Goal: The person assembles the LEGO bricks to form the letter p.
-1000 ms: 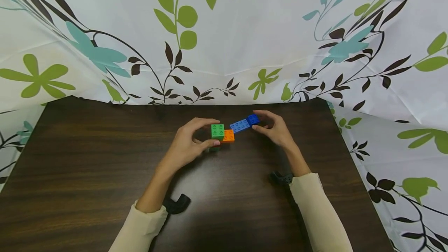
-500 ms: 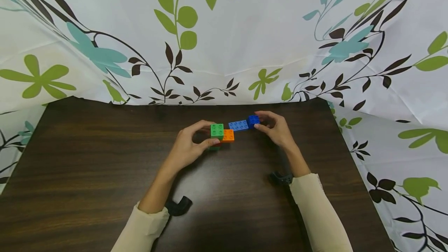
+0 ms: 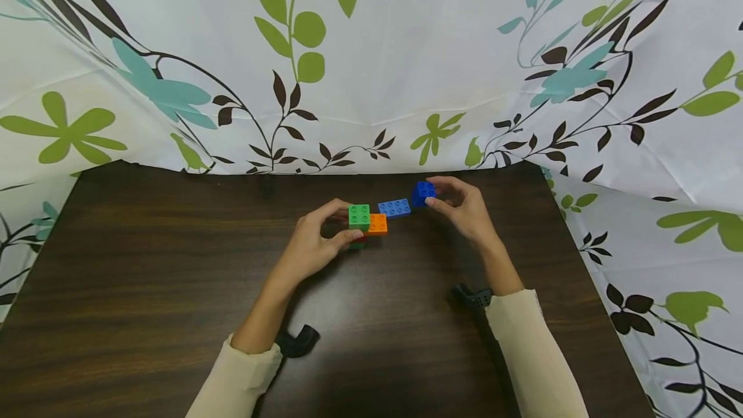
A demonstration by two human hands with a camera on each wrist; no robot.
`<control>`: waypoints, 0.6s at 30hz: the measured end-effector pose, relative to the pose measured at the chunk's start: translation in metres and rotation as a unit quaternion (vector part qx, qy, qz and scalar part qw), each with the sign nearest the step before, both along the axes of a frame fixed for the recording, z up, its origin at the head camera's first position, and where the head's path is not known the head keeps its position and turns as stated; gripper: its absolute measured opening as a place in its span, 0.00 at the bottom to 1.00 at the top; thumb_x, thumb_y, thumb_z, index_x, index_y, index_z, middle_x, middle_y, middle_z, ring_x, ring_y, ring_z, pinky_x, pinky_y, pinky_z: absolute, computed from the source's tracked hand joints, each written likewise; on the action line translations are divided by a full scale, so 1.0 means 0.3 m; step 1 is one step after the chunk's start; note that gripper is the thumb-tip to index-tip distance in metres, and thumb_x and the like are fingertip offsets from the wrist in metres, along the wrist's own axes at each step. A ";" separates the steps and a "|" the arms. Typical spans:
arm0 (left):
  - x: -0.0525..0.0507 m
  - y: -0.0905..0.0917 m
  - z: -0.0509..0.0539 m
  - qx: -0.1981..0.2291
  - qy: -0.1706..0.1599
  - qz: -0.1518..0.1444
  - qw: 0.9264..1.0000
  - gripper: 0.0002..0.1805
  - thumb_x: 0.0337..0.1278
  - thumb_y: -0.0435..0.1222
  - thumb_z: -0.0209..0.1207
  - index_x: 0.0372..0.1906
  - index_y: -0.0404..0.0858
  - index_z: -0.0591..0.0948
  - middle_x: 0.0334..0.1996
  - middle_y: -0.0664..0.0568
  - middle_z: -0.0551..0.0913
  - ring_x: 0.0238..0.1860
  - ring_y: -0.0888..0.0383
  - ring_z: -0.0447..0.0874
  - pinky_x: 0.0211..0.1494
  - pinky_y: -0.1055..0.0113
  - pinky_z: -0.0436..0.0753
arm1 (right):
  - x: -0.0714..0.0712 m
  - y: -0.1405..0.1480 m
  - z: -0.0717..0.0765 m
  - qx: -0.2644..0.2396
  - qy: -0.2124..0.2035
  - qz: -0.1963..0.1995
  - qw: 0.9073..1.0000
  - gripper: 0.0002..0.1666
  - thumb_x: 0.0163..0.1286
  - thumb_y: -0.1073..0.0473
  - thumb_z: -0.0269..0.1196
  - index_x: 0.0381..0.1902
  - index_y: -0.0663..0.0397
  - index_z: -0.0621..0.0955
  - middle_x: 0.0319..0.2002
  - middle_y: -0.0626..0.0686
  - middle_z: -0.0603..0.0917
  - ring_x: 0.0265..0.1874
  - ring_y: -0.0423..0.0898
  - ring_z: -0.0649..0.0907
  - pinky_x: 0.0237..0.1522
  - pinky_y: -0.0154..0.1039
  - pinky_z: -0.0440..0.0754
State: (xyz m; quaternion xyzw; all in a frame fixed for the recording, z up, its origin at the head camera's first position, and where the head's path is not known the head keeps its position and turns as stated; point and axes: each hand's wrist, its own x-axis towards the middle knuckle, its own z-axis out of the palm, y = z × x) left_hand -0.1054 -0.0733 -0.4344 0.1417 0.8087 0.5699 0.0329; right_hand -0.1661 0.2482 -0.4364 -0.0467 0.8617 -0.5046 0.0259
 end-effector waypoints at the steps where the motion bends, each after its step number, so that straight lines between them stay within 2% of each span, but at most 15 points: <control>1: -0.001 -0.001 0.000 -0.002 0.000 0.001 1.000 0.19 0.61 0.35 0.76 0.56 0.43 0.85 0.50 0.45 0.92 0.54 0.46 0.89 0.65 0.40 0.84 | 0.003 -0.005 0.007 -0.002 0.000 0.000 1.000 0.24 0.74 0.62 0.72 0.66 0.53 0.84 0.61 0.59 0.86 0.60 0.54 0.81 0.53 0.32 0.80; 7: -0.004 -0.001 -0.006 -0.016 0.002 0.004 1.000 0.18 0.62 0.35 0.76 0.55 0.42 0.85 0.50 0.44 0.92 0.53 0.44 0.90 0.62 0.40 0.85 | 0.027 -0.037 0.053 0.006 0.006 0.006 1.000 0.23 0.73 0.60 0.73 0.64 0.52 0.85 0.59 0.58 0.86 0.59 0.57 0.81 0.50 0.34 0.80; 14: 0.001 -0.001 -0.005 -0.022 -0.008 0.004 1.000 0.17 0.62 0.35 0.76 0.53 0.42 0.85 0.50 0.43 0.91 0.53 0.44 0.89 0.57 0.42 0.87 | 0.057 -0.078 0.086 -0.005 0.030 0.027 0.999 0.22 0.73 0.62 0.73 0.62 0.56 0.85 0.57 0.60 0.87 0.57 0.64 0.81 0.44 0.31 0.80; 18: 0.002 0.000 -0.001 -0.024 -0.005 0.007 1.000 0.17 0.62 0.35 0.76 0.53 0.41 0.86 0.50 0.43 0.92 0.52 0.45 0.89 0.55 0.43 0.87 | 0.069 -0.100 0.099 -0.008 0.043 0.041 0.998 0.22 0.72 0.62 0.73 0.62 0.57 0.85 0.57 0.60 0.87 0.57 0.62 0.81 0.45 0.30 0.81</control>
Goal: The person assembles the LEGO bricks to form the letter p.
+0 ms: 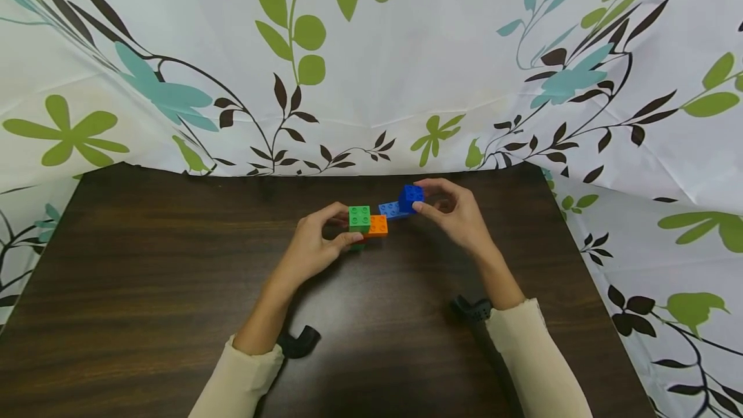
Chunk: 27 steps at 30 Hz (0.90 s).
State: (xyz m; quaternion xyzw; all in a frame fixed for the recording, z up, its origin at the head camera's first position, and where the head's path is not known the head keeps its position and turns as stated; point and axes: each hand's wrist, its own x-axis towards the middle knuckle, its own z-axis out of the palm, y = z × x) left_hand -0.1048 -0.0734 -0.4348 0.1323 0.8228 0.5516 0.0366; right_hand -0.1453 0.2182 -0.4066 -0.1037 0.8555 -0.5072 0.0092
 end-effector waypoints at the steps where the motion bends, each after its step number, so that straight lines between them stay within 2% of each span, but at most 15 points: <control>1: 0.001 0.000 -0.001 0.000 0.000 0.001 1.000 0.17 0.61 0.35 0.76 0.53 0.41 0.86 0.49 0.44 0.92 0.51 0.45 0.89 0.55 0.43 0.87 | 0.004 -0.005 0.003 -0.001 0.001 0.004 1.000 0.22 0.72 0.62 0.73 0.62 0.57 0.85 0.57 0.59 0.87 0.57 0.61 0.81 0.45 0.31 0.81; 12: 0.003 0.006 -0.006 0.001 -0.002 0.003 1.000 0.16 0.61 0.36 0.76 0.51 0.40 0.86 0.50 0.43 0.92 0.52 0.45 0.89 0.56 0.41 0.88 | 0.041 -0.054 0.038 -0.012 0.014 0.035 0.999 0.22 0.71 0.64 0.73 0.62 0.56 0.85 0.57 0.58 0.88 0.55 0.59 0.82 0.46 0.30 0.82; 21: 0.001 0.003 -0.008 0.000 0.002 0.004 1.000 0.14 0.62 0.36 0.76 0.50 0.41 0.85 0.49 0.44 0.92 0.53 0.45 0.90 0.57 0.40 0.86 | 0.060 -0.090 0.037 -0.016 0.011 0.071 0.997 0.21 0.71 0.65 0.74 0.61 0.56 0.85 0.56 0.59 0.88 0.50 0.56 0.84 0.46 0.31 0.84; 23: 0.000 0.005 -0.009 -0.001 0.003 0.005 1.000 0.14 0.62 0.36 0.76 0.50 0.41 0.85 0.48 0.44 0.92 0.52 0.45 0.90 0.57 0.40 0.86 | 0.063 -0.093 0.036 -0.015 0.009 0.074 0.997 0.21 0.70 0.65 0.74 0.60 0.56 0.85 0.56 0.58 0.89 0.50 0.59 0.85 0.47 0.33 0.85; 27: 0.000 0.008 -0.009 -0.004 0.004 0.009 1.000 0.14 0.61 0.35 0.76 0.49 0.41 0.85 0.47 0.44 0.93 0.52 0.45 0.90 0.58 0.40 0.85 | 0.069 -0.097 0.035 -0.003 0.008 0.081 0.997 0.22 0.69 0.64 0.75 0.60 0.55 0.85 0.56 0.57 0.89 0.51 0.60 0.85 0.52 0.45 0.88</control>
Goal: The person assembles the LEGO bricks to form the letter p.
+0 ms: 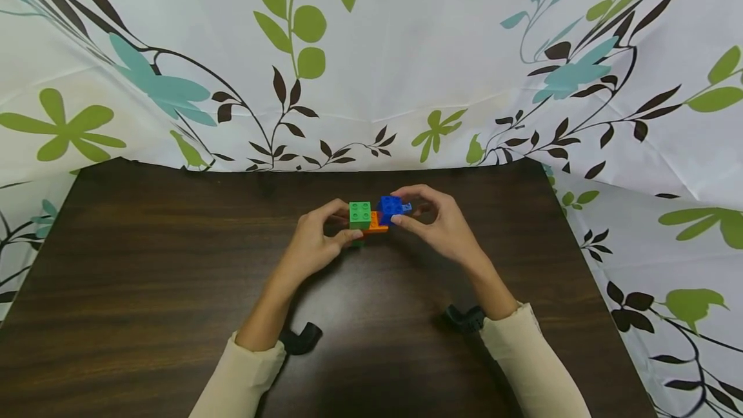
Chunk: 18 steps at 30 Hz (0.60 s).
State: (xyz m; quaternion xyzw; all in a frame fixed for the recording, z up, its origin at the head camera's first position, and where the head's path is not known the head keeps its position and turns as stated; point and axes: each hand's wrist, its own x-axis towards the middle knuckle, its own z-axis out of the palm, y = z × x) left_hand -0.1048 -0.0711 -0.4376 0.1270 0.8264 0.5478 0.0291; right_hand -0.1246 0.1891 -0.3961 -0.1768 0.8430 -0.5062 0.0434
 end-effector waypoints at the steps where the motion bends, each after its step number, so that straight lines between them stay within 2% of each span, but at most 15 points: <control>1: 0.000 0.001 0.000 -0.001 0.000 0.001 1.000 0.15 0.61 0.35 0.76 0.49 0.41 0.85 0.47 0.44 0.93 0.52 0.45 0.90 0.58 0.40 0.85 | 0.002 0.000 0.001 0.006 0.002 0.000 1.000 0.22 0.69 0.64 0.76 0.60 0.54 0.85 0.56 0.56 0.89 0.51 0.58 0.86 0.52 0.47 0.87; 3: 0.001 0.001 0.000 -0.003 0.002 0.001 1.000 0.15 0.61 0.35 0.76 0.49 0.41 0.85 0.47 0.44 0.93 0.51 0.44 0.91 0.58 0.40 0.86 | 0.006 0.001 0.002 0.017 0.009 0.000 1.000 0.22 0.69 0.63 0.76 0.60 0.54 0.86 0.57 0.55 0.89 0.52 0.55 0.86 0.53 0.49 0.87; 8: 0.000 0.001 -0.003 -0.001 0.002 0.002 1.000 0.15 0.62 0.34 0.76 0.49 0.40 0.84 0.48 0.42 0.92 0.50 0.41 0.92 0.59 0.40 0.87 | 0.019 0.001 0.004 0.043 0.041 -0.004 0.998 0.23 0.67 0.63 0.77 0.59 0.52 0.87 0.56 0.53 0.89 0.53 0.58 0.85 0.51 0.45 0.86; 15: -0.001 0.003 -0.005 -0.005 0.002 0.004 1.000 0.15 0.62 0.35 0.76 0.50 0.40 0.84 0.48 0.43 0.92 0.52 0.43 0.91 0.57 0.42 0.88 | 0.032 -0.009 0.004 0.054 0.081 -0.003 0.995 0.23 0.66 0.62 0.78 0.58 0.52 0.88 0.55 0.53 0.89 0.50 0.60 0.84 0.47 0.56 0.85; 18: -0.001 0.004 -0.006 -0.009 0.003 0.006 1.000 0.15 0.61 0.35 0.76 0.50 0.41 0.85 0.48 0.43 0.93 0.52 0.43 0.90 0.56 0.41 0.87 | 0.035 -0.012 0.003 0.055 0.088 -0.005 0.995 0.23 0.66 0.62 0.79 0.58 0.52 0.88 0.55 0.53 0.89 0.50 0.61 0.84 0.47 0.57 0.85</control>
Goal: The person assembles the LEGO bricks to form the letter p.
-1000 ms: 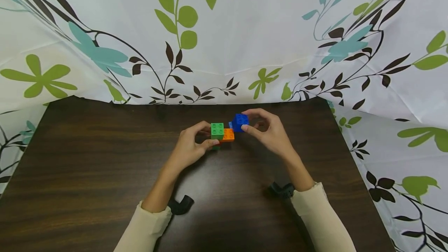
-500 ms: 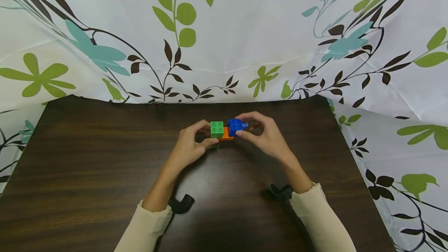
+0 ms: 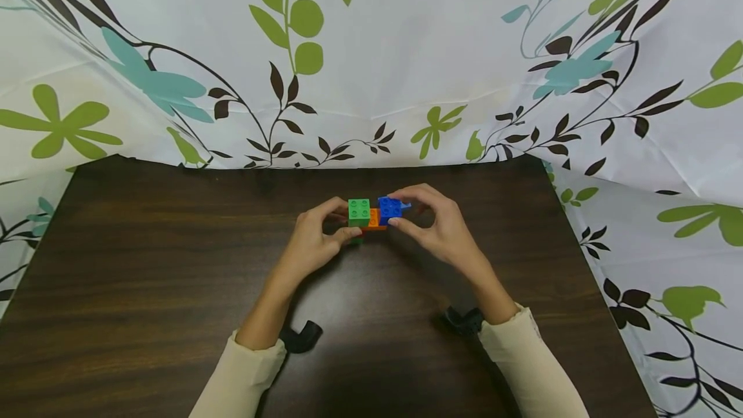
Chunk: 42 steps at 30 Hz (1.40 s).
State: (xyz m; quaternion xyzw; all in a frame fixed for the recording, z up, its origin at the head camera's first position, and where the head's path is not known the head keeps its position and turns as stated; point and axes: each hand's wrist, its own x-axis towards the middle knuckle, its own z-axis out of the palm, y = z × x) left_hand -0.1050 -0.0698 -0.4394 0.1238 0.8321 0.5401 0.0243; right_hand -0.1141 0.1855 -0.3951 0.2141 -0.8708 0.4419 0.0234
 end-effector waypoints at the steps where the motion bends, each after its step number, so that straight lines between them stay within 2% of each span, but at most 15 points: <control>1: 0.001 0.000 0.000 -0.002 0.001 0.001 1.000 0.15 0.61 0.35 0.76 0.50 0.41 0.85 0.48 0.43 0.93 0.52 0.43 0.91 0.56 0.41 0.86 | 0.001 -0.001 0.000 0.001 0.002 -0.001 1.000 0.23 0.66 0.62 0.79 0.58 0.52 0.88 0.55 0.53 0.89 0.50 0.61 0.84 0.47 0.56 0.85; 6: 0.004 0.003 -0.004 -0.011 0.006 0.002 1.000 0.16 0.61 0.36 0.76 0.51 0.41 0.85 0.48 0.43 0.93 0.52 0.44 0.91 0.59 0.40 0.85 | 0.005 0.000 -0.002 0.011 0.016 -0.004 1.000 0.23 0.66 0.62 0.79 0.58 0.52 0.88 0.55 0.53 0.89 0.50 0.57 0.85 0.48 0.50 0.85; 9: 0.005 0.004 -0.007 -0.014 0.009 0.003 1.000 0.16 0.62 0.36 0.76 0.51 0.41 0.85 0.48 0.43 0.93 0.53 0.44 0.91 0.61 0.40 0.85 | 0.007 0.001 -0.001 0.016 0.023 -0.002 1.000 0.23 0.66 0.62 0.79 0.58 0.52 0.88 0.55 0.53 0.89 0.50 0.54 0.85 0.48 0.50 0.86; 15: 0.005 0.005 -0.009 -0.008 0.015 0.001 1.000 0.15 0.62 0.36 0.76 0.50 0.41 0.85 0.46 0.44 0.93 0.51 0.46 0.92 0.57 0.42 0.86 | 0.011 0.001 0.005 0.025 0.030 -0.002 0.999 0.23 0.67 0.61 0.78 0.59 0.52 0.88 0.56 0.53 0.89 0.51 0.49 0.85 0.48 0.54 0.88; 20: 0.003 0.008 -0.007 -0.012 0.019 0.001 1.000 0.15 0.62 0.36 0.75 0.51 0.42 0.85 0.47 0.45 0.93 0.51 0.46 0.92 0.58 0.42 0.86 | 0.013 0.003 0.003 0.024 0.031 -0.004 0.999 0.23 0.67 0.61 0.78 0.59 0.53 0.87 0.56 0.54 0.89 0.51 0.55 0.86 0.49 0.56 0.88; 24: 0.007 0.008 -0.012 -0.019 0.010 0.002 1.000 0.16 0.64 0.37 0.75 0.53 0.43 0.85 0.48 0.46 0.93 0.52 0.47 0.91 0.60 0.42 0.85 | 0.014 0.005 0.001 0.018 0.028 -0.002 0.999 0.24 0.66 0.62 0.78 0.59 0.53 0.87 0.56 0.55 0.89 0.52 0.60 0.86 0.49 0.59 0.88; 30: 0.022 0.002 -0.009 -0.030 -0.007 -0.005 1.000 0.19 0.66 0.40 0.74 0.58 0.43 0.84 0.50 0.46 0.91 0.55 0.45 0.89 0.64 0.43 0.84 | 0.017 -0.003 0.003 0.030 0.029 -0.001 0.999 0.24 0.67 0.61 0.78 0.60 0.52 0.87 0.57 0.53 0.89 0.52 0.56 0.86 0.49 0.49 0.87; 33: 0.026 -0.001 -0.005 -0.035 -0.007 -0.019 0.999 0.25 0.67 0.41 0.74 0.64 0.43 0.81 0.52 0.46 0.90 0.57 0.45 0.88 0.66 0.42 0.83 | 0.022 -0.002 0.002 0.028 0.028 -0.003 0.999 0.24 0.67 0.61 0.78 0.60 0.52 0.87 0.57 0.54 0.88 0.53 0.56 0.86 0.50 0.53 0.88; 36: 0.024 -0.002 0.003 -0.031 0.008 -0.029 0.999 0.31 0.65 0.41 0.75 0.70 0.44 0.78 0.55 0.46 0.89 0.58 0.45 0.88 0.66 0.42 0.83 | 0.021 0.000 0.002 0.022 0.030 -0.002 0.999 0.24 0.67 0.62 0.78 0.61 0.52 0.87 0.57 0.54 0.88 0.53 0.59 0.86 0.50 0.59 0.88; 37: 0.023 -0.001 0.008 -0.025 0.013 -0.031 0.999 0.33 0.64 0.41 0.75 0.71 0.44 0.77 0.56 0.45 0.89 0.58 0.46 0.88 0.64 0.43 0.85 | 0.020 0.000 0.002 0.020 0.030 -0.002 0.999 0.24 0.67 0.62 0.78 0.61 0.53 0.87 0.57 0.54 0.88 0.53 0.60 0.86 0.50 0.61 0.88; 39: 0.021 0.002 0.017 -0.012 0.024 -0.032 0.999 0.33 0.63 0.40 0.76 0.72 0.45 0.77 0.58 0.45 0.88 0.56 0.46 0.88 0.57 0.47 0.90 | 0.018 -0.003 0.004 0.024 0.033 -0.002 0.999 0.24 0.67 0.62 0.78 0.61 0.52 0.87 0.57 0.54 0.88 0.52 0.57 0.86 0.50 0.58 0.88; 42: 0.018 0.008 0.027 0.009 0.034 -0.026 0.999 0.29 0.64 0.40 0.75 0.68 0.45 0.80 0.59 0.45 0.88 0.52 0.47 0.90 0.43 0.59 0.92 | 0.013 -0.007 0.004 0.028 0.036 -0.003 0.999 0.24 0.67 0.61 0.78 0.60 0.52 0.87 0.57 0.54 0.89 0.52 0.52 0.85 0.49 0.54 0.88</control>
